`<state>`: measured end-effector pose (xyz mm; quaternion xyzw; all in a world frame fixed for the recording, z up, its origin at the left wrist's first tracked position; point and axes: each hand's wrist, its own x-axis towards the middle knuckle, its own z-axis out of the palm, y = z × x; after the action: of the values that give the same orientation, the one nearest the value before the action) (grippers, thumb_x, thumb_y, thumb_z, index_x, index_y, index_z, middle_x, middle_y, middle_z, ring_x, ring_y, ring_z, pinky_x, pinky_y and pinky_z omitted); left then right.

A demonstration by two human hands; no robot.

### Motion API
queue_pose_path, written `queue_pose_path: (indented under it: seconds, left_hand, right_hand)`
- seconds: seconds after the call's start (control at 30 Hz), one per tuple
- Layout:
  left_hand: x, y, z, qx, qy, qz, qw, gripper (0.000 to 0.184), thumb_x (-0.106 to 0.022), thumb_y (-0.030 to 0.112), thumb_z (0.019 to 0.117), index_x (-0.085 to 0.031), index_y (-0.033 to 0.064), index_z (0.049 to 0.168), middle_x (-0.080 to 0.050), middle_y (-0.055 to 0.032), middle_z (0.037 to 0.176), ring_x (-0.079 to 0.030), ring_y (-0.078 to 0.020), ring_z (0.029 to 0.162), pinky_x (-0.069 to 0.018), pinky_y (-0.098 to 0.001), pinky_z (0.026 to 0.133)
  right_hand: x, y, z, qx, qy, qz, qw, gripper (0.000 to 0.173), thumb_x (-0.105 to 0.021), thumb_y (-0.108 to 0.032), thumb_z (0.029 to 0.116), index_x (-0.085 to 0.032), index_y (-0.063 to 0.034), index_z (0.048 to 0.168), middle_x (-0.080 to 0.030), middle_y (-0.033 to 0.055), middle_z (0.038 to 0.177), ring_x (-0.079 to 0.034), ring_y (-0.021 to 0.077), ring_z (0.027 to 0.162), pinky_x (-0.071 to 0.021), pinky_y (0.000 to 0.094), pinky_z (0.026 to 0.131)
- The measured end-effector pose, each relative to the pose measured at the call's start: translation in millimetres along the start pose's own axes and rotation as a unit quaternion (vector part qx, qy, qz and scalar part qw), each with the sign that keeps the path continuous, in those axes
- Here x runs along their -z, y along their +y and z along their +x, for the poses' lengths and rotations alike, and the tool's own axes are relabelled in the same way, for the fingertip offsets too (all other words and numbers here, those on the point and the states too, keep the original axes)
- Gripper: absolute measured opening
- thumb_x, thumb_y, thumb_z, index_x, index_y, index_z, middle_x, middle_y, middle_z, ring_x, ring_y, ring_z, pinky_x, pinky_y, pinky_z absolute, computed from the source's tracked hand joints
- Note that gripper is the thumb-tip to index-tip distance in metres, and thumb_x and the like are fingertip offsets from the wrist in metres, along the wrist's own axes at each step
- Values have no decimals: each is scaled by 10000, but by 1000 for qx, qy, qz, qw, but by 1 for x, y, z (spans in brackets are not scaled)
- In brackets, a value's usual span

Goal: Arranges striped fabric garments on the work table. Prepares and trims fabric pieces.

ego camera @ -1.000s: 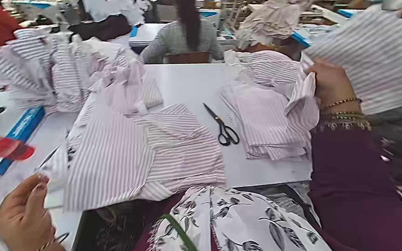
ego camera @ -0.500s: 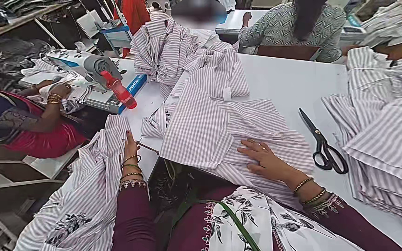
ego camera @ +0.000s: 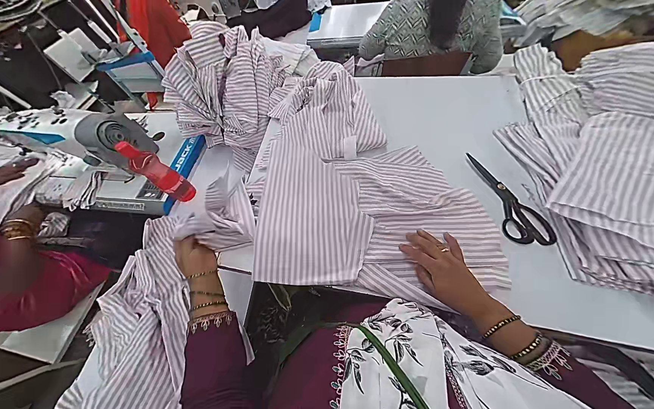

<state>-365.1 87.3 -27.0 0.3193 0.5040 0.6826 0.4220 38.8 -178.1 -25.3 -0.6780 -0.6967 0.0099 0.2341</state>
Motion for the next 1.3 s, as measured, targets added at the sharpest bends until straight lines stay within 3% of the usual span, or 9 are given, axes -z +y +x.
queue_pose_path:
  seconds: [0.23,0.33,0.47,0.6,0.73,0.93,1.07,1.2,1.3]
  left_hand:
    - [-42,45,-3,-47,-57,-388,919,427,-143,295,1086,-503,69,1122,-663,-69,994,-676,-204,1002,-572,-450,894]
    - [-92,84,-28,-77,-329,-481,809,241,-542,244,973,-701,74,1036,-750,-76,996,-724,-195,991,-604,-411,868]
    - [-168,95,-74,-129,-679,-174,702,219,-652,375,969,-751,257,1124,-741,127,1113,-669,15,1060,-550,-197,924]
    - [-227,86,-88,-455,-755,142,450,414,-570,244,981,-658,32,1326,-681,-101,1344,-619,-227,1297,-481,-423,1090]
    - [-267,60,-93,-374,-737,274,492,797,-713,449,890,-459,37,1524,-527,-173,1516,-424,-384,1461,-297,-586,1200]
    - [-307,-33,-148,-264,-727,532,345,1204,-716,756,768,-263,18,1605,-130,-239,1694,-139,-395,1571,-158,-632,1215]
    - [-312,-26,-171,-262,-763,465,365,1191,-812,663,736,-302,-4,1581,-383,-238,1590,-361,-390,1479,-280,-625,1166]
    - [-316,-4,-185,-227,-811,447,301,699,-746,460,894,-545,-61,1315,-669,-269,1129,-646,-429,1110,-480,-631,955]
    - [-308,36,-166,-254,-776,434,380,752,-708,339,949,-381,5,1538,-699,-264,1065,-672,-448,1037,-491,-639,914]
  right_hand:
    - [-4,8,-30,-46,49,28,997,439,-404,-81,912,-734,-73,1201,-667,180,1326,-596,431,1275,-363,698,1055]
    - [-4,9,-24,-50,60,22,997,413,-417,-70,912,-742,-69,1167,-677,172,1313,-611,419,1260,-380,693,1046]
    - [-3,7,-28,-16,93,12,995,348,-442,-103,951,-757,-55,1088,-717,185,1210,-656,413,1183,-442,634,1019]
    - [10,-3,-56,37,126,-10,991,369,-420,-308,1063,-732,-130,983,-737,84,1015,-677,241,1033,-470,395,994]
    - [12,-3,-90,-33,88,21,995,444,-463,-452,1035,-757,-119,1051,-736,102,1148,-657,264,1158,-470,414,1036]
    - [13,7,-47,-96,-8,31,995,921,-346,-796,924,-647,-33,1341,-591,192,1435,-517,378,1381,-356,612,1145]
    - [14,19,10,-167,-121,6,978,910,-416,-748,925,-622,40,1332,-555,295,1427,-453,482,1397,-246,677,1165]
    - [10,19,25,-182,-97,-22,978,533,-561,-455,968,-715,12,1174,-660,297,1252,-579,503,1245,-381,722,1009]
    - [1,36,24,-132,60,-50,988,514,-583,-458,936,-747,9,1073,-712,272,1151,-648,500,1141,-415,740,966]
